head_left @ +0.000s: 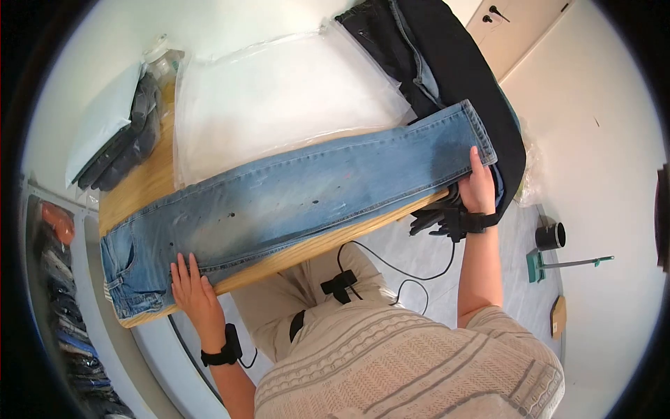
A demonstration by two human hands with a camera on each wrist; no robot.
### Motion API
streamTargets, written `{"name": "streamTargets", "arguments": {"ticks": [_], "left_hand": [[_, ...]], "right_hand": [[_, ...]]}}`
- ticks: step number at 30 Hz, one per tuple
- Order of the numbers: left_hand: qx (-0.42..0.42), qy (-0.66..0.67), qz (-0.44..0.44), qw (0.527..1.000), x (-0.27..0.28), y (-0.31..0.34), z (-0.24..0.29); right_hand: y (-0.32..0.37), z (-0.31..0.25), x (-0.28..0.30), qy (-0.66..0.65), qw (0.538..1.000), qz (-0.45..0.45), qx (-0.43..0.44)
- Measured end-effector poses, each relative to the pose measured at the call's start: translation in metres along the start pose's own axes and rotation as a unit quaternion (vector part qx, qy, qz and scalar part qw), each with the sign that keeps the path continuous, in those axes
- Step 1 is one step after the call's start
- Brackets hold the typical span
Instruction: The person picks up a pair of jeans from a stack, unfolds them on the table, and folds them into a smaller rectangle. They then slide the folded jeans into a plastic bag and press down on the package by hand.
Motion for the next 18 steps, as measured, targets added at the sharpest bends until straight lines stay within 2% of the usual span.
{"name": "streamTargets", "arguments": {"ticks": [2, 4, 6, 8, 9, 11, 12, 16, 18], "left_hand": [[-0.007, -0.002, 0.002, 1.000, -0.001, 0.000, -0.002], [-0.004, 0.002, 0.006, 1.000, -0.001, 0.000, -0.003], [-0.003, 0.005, 0.008, 1.000, 0.000, 0.002, -0.004], [-0.005, 0.003, 0.012, 1.000, 0.000, 0.002, -0.003], [-0.010, 0.001, 0.016, 1.000, 0.000, 0.003, -0.004], [-0.005, 0.002, 0.017, 1.000, 0.001, 0.003, -0.003], [-0.006, 0.008, 0.017, 1.000, 0.002, 0.002, -0.002], [0.002, 0.002, 0.012, 1.000, 0.002, 0.001, -0.001], [0.002, 0.007, 0.016, 1.000, 0.001, 0.001, -0.002]], "right_hand": [[0.004, -0.012, -0.021, 0.041, 0.999, -0.005, -0.005], [0.011, -0.027, -0.046, 0.179, 0.980, 0.018, 0.084], [0.035, -0.049, -0.088, 0.208, 0.973, 0.006, 0.096], [0.059, -0.059, -0.132, 0.367, 0.926, -0.083, 0.024], [0.069, -0.052, -0.151, 0.387, 0.908, -0.138, 0.084], [0.089, -0.027, -0.187, 0.461, 0.824, -0.228, 0.237], [0.099, -0.008, -0.202, 0.512, 0.751, -0.258, 0.327], [0.141, 0.061, -0.226, 0.682, 0.542, -0.432, 0.235], [0.141, 0.066, -0.227, 0.678, 0.544, -0.436, 0.233]]}}
Point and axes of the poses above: each hand's wrist, its own y-axis away from the middle knuckle, its own x-axis out of the back of the hand, z = x × y, the point moved 2 cm from there along -y, towards the middle knuckle, and after that the axes turned 11 degrees about y, right-handed, at the moved point
